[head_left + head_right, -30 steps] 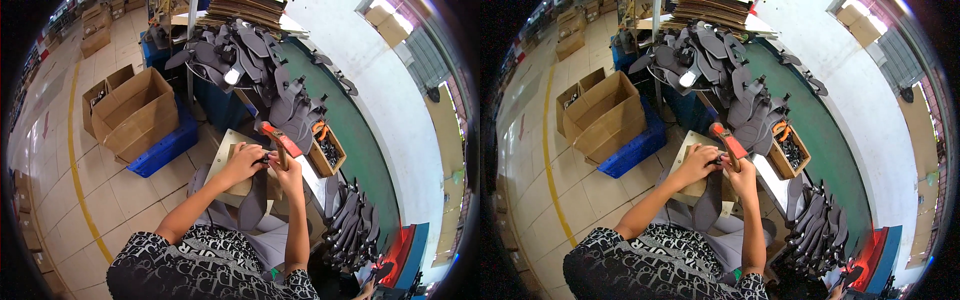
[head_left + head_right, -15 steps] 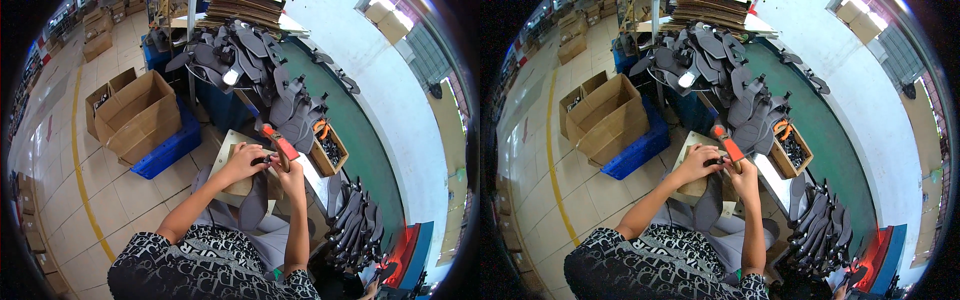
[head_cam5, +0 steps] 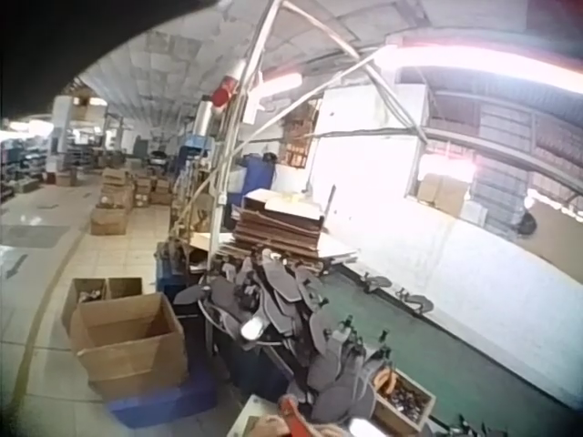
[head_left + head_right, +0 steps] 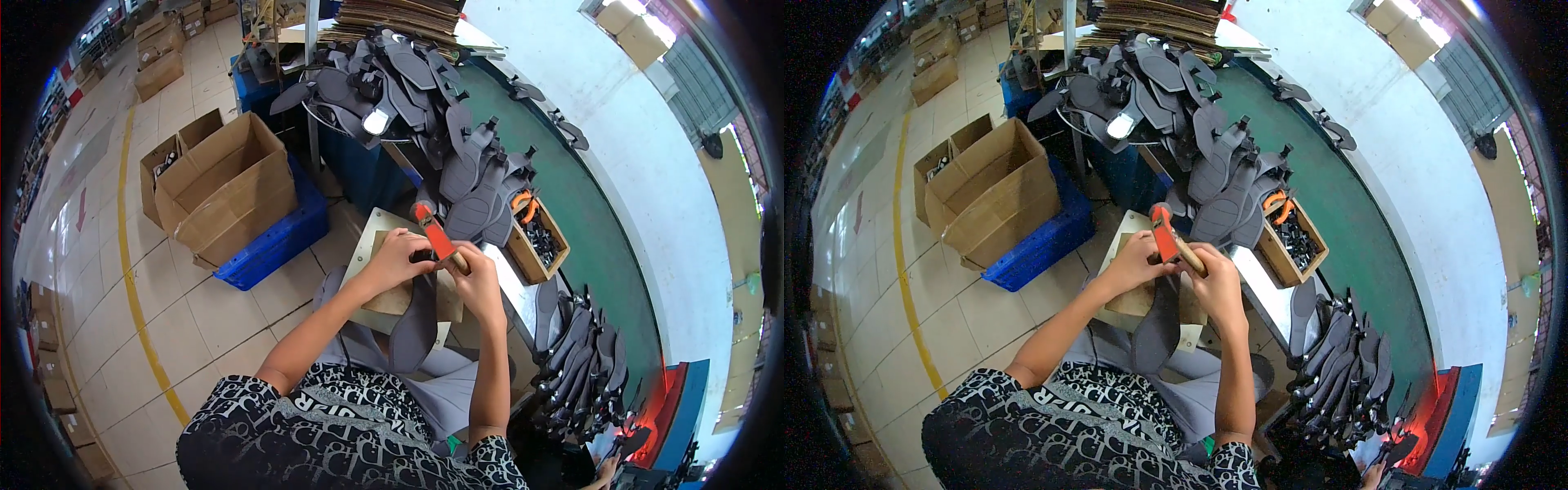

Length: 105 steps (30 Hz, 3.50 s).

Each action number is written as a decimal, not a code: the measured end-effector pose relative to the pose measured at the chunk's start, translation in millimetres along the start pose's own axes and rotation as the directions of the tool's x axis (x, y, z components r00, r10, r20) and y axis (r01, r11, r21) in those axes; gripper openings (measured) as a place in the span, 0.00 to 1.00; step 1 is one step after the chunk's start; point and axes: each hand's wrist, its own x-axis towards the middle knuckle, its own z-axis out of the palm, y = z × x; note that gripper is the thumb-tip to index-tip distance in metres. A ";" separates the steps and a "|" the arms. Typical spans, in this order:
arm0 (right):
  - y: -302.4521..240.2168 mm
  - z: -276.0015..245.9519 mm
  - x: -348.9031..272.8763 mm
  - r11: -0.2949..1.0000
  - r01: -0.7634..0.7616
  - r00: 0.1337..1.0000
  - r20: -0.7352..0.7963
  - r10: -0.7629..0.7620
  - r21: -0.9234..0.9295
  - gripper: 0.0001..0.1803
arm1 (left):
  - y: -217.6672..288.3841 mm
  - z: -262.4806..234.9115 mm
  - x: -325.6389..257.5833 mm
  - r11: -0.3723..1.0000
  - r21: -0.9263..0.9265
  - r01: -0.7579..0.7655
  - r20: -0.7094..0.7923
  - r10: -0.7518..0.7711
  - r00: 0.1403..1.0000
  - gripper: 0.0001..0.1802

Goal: The person assembles shoe outsoles by attaching heel components to them, then hammering the components into place.

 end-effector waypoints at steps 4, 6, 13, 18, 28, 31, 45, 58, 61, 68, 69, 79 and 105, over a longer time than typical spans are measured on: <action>-11.5 -3.8 -3.0 0.998 0.052 0.996 -0.077 -0.055 -0.041 0.09 | 20.5 -5.2 3.2 0.983 -0.154 0.104 -0.046 -0.112 0.993 0.13; -6.8 0.9 -14.4 1.000 0.027 0.991 -0.129 -0.027 -0.001 0.09 | 12.6 1.6 1.0 0.977 -0.202 0.073 -0.075 -0.090 0.993 0.14; -49.7 0.6 -82.0 0.893 -0.210 0.909 -0.256 0.328 0.399 0.14 | 8.6 1.0 -3.3 0.902 -0.405 0.149 -0.011 -0.168 0.986 0.13; -56.9 -8.0 -88.8 0.991 -0.129 0.936 -0.328 0.127 0.016 0.14 | 13.7 -0.9 -1.8 0.904 -0.375 0.205 0.017 -0.214 0.977 0.14; -99.5 -26.0 -104.0 0.998 -0.004 0.821 -0.569 0.035 0.056 0.16 | 9.1 -5.1 -14.3 0.999 0.035 -0.003 0.045 0.001 0.999 0.48; -67.9 -1.0 -98.8 0.947 0.018 0.880 -0.445 -0.167 -0.321 0.14 | 19.5 -5.4 -17.5 0.976 0.204 0.077 0.138 -0.106 0.985 0.62; -80.5 -30.4 -90.9 0.976 -0.100 0.951 -0.307 0.036 -0.195 0.13 | 7.5 1.1 -18.5 0.920 0.392 -0.004 -0.002 0.006 1.000 0.25; 1.4 14.8 -93.0 0.788 0.084 0.996 0.078 -0.046 -0.610 0.26 | 157.0 -35.0 -67.1 0.712 -0.558 0.425 0.564 -0.050 0.824 0.17; -18.4 -10.0 -91.0 0.942 0.186 0.982 0.013 -0.190 -0.280 0.19 | 162.9 -35.5 -70.2 0.633 -0.550 0.545 0.662 -0.068 0.746 0.19; -41.4 2.9 -145.9 0.501 -0.060 0.997 0.077 -0.014 0.863 0.26 | 171.5 -29.7 -73.5 0.440 -0.472 0.764 0.838 -0.044 0.543 0.24; -42.8 6.6 -147.4 0.492 0.019 0.999 0.002 -0.043 0.870 0.26 | 172.7 -27.5 -74.0 0.453 -0.460 0.764 0.853 -0.013 0.521 0.24; -53.8 -3.1 -163.2 0.568 0.157 0.988 -0.132 -0.085 0.808 0.17 | 186.6 -19.1 -69.0 0.751 -0.412 0.515 0.777 -0.005 0.630 0.25; -37.7 -67.6 -260.7 0.977 -0.137 0.645 -0.734 0.212 0.162 0.17 | 145.2 44.9 -68.8 0.432 -0.366 0.824 0.910 -0.020 0.415 0.34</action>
